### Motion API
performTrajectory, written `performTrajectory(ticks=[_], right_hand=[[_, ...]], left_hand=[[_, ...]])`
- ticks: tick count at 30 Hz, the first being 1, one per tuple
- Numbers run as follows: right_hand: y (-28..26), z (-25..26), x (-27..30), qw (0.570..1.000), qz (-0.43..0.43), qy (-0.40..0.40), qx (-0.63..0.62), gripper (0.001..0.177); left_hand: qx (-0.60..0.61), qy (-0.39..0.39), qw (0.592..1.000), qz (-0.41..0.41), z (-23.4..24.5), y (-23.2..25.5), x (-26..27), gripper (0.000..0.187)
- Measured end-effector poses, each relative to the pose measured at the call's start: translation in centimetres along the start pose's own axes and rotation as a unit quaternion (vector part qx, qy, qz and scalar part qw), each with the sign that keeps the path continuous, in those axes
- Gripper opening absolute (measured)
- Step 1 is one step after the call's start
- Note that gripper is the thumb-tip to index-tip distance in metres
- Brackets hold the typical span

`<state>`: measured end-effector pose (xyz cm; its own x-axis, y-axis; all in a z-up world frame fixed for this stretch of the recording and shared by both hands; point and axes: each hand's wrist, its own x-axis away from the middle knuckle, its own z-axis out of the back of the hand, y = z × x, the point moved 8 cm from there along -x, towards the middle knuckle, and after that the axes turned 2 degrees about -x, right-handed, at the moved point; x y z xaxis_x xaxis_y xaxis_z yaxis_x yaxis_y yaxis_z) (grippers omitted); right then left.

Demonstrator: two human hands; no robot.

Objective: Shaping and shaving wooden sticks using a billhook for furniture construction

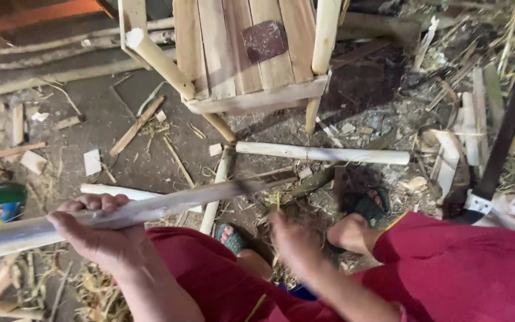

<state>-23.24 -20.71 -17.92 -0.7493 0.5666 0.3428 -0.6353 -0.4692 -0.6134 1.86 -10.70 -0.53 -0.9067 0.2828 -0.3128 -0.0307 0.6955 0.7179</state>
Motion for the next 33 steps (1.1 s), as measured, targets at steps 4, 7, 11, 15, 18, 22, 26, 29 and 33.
performTrajectory(ticks=[4, 7, 11, 15, 18, 22, 26, 29, 33], right_hand=[[-4.0, 2.5, 1.4, 0.988, 0.096, 0.043, -0.11, 0.045], [8.4, -6.2, -4.2, 0.955, 0.025, -0.01, 0.296, 0.064], [2.6, -1.1, -0.8, 0.993, -0.109, -0.043, -0.01, 0.053], [-2.9, -0.4, 1.4, 0.997, 0.069, 0.029, -0.017, 0.057], [6.7, -3.9, -2.9, 0.999, 0.014, 0.039, -0.001, 0.054], [7.1, -2.0, -1.7, 0.996, -0.008, 0.061, -0.062, 0.037], [-1.0, 2.1, 1.7, 0.982, 0.104, 0.151, -0.054, 0.035], [0.9, 0.7, 1.3, 0.993, 0.077, 0.08, -0.038, 0.048], [3.7, 1.4, -0.1, 0.995, -0.089, 0.03, -0.018, 0.049]], left_hand=[[-0.033, -0.173, 0.983, -0.053, -1.5, 1.1, -0.1, 0.011], [-0.067, -0.163, 0.982, -0.073, 0.9, 4.2, -1.1, 0.023], [-0.03, -0.103, 0.993, -0.055, -0.3, 1.7, 0.1, 0.016], [-0.041, -0.178, 0.98, -0.08, -1.8, 2.5, 0.7, 0.019], [-0.025, -0.198, 0.975, -0.095, 1.3, 4.4, -0.6, 0.025], [-0.007, -0.021, 0.998, -0.066, 1.4, 3.1, 0.7, 0.008], [0.024, -0.021, 0.999, -0.043, 1.0, 3.1, 0.1, 0.008], [-0.002, 0.03, 0.999, -0.021, 2.6, 4.6, -0.1, 0.015], [-0.043, 0.066, 0.995, -0.059, 3.9, 4.9, 0.0, 0.023]])
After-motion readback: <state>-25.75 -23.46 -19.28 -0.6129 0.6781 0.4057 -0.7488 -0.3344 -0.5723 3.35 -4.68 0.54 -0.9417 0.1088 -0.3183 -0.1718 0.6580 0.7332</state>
